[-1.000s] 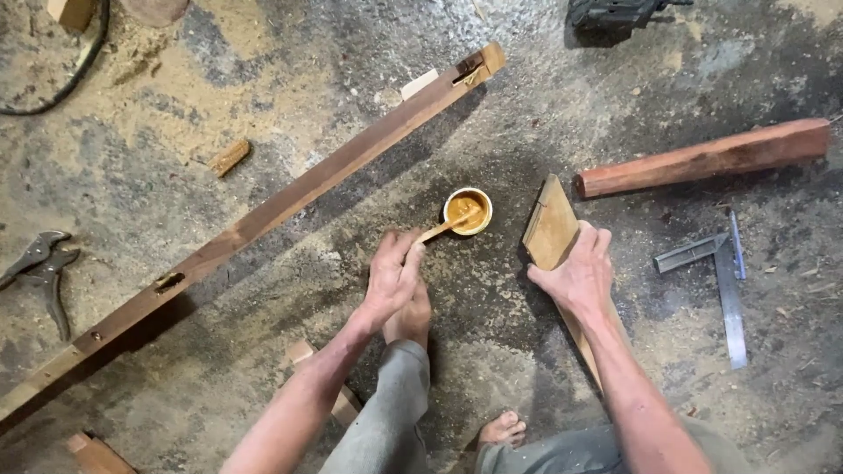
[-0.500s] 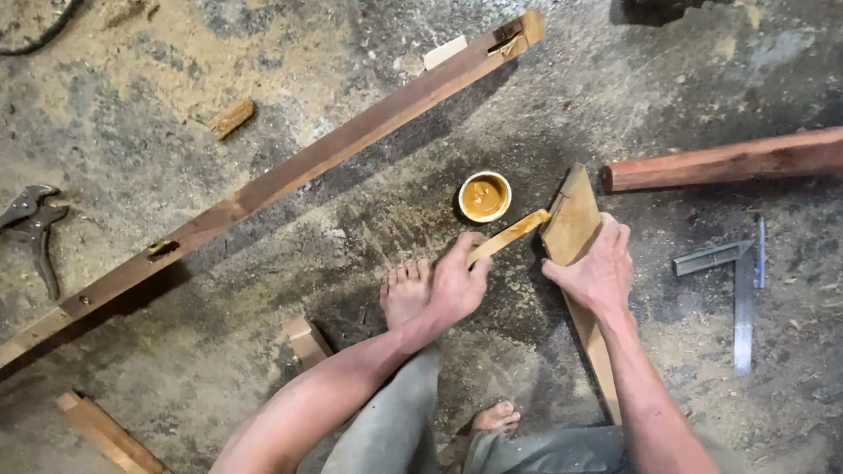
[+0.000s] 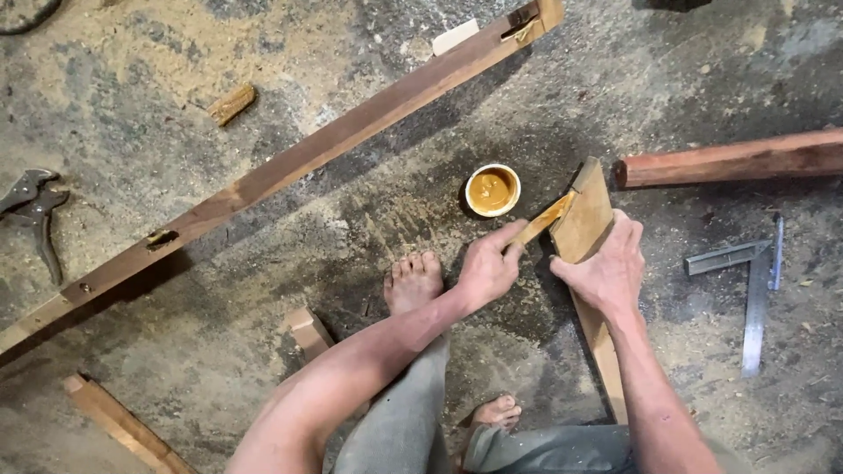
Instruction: The person mixes wood glue in a small container and applies it to the joints of wooden frame components using a small stick.
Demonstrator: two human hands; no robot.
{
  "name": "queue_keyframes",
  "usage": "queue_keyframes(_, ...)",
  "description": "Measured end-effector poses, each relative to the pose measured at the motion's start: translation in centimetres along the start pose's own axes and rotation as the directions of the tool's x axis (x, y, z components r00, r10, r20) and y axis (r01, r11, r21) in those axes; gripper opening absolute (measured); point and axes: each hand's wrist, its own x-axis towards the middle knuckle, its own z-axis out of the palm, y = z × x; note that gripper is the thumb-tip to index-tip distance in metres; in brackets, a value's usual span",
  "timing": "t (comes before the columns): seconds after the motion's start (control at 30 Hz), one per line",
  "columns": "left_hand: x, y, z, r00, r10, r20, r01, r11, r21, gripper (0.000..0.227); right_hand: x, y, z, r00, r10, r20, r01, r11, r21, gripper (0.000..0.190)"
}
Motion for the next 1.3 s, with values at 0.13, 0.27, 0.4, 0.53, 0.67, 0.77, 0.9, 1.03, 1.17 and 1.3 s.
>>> queue_keyframes(0.13, -1.5, -1.8, 0.2, 0.989, 0.088, 0.116, -0.089, 0.996, 0.007, 0.036, 0.1, 0.1, 0.1, 1.000, 0.000, -0.010, 0.000, 1.000, -0.018, 0.110)
queue_keyframes(0.27, -2.9, -4.4, -1.2, 0.977, 0.174, 0.126, -0.182, 0.982, 0.055, 0.036, 0.1, 0.4, 0.4, 1.000, -0.012, -0.028, 0.011, 1.000, -0.012, 0.110)
queue_keyframes(0.4, -2.7, -3.7, -1.3, 0.973, 0.221, 0.067, -0.224, 0.973, 0.045, 0.034, 0.0, 0.2, 0.1, 1.000, -0.004, -0.020, 0.004, 1.000, -0.012, 0.110)
queue_keyframes(0.53, -2.4, -2.7, -0.7, 0.977, 0.213, 0.007, -0.213, 0.976, 0.039, 0.036, 0.0, 0.3, 0.0, 0.999, -0.021, -0.031, 0.021, 1.000, -0.007, 0.108)
queue_keyframes(0.67, -2.6, -3.8, 0.1, 0.976, 0.216, -0.015, -0.216, 0.976, 0.002, 0.042, -0.1, 0.0, -0.1, 0.999, -0.027, -0.035, 0.027, 1.000, -0.003, 0.108)
queue_keyframes(0.77, -2.5, -3.2, 0.2, 0.980, 0.197, -0.002, -0.197, 0.980, -0.032, 0.044, 0.1, 0.2, -0.1, 0.999, -0.019, -0.025, 0.019, 1.000, 0.002, 0.108)
queue_keyframes(0.9, -2.4, -2.4, 0.2, 0.991, 0.136, 0.009, -0.136, 0.991, -0.005, 0.047, 0.1, 0.3, 0.0, 1.000, -0.015, -0.027, 0.015, 1.000, -0.002, 0.108)
queue_keyframes(1.03, -1.8, -0.6, 0.5, 0.992, 0.110, 0.064, -0.110, 0.994, -0.007, 0.050, 0.2, 0.3, 0.2, 0.999, -0.012, -0.030, 0.012, 1.000, 0.002, 0.108)
queue_keyframes(1.17, -2.4, 1.2, 0.1, 0.979, 0.120, 0.162, -0.126, 0.992, 0.021, 0.052, 0.3, 0.1, 0.1, 1.000, -0.002, -0.013, 0.002, 1.000, 0.004, 0.108)
queue_keyframes(1.3, -3.6, -2.4, 0.4, 0.959, 0.204, 0.196, -0.224, 0.971, 0.084, 0.056, 0.2, 0.4, 0.3, 0.999, -0.006, -0.034, 0.006, 1.000, -0.006, 0.108)
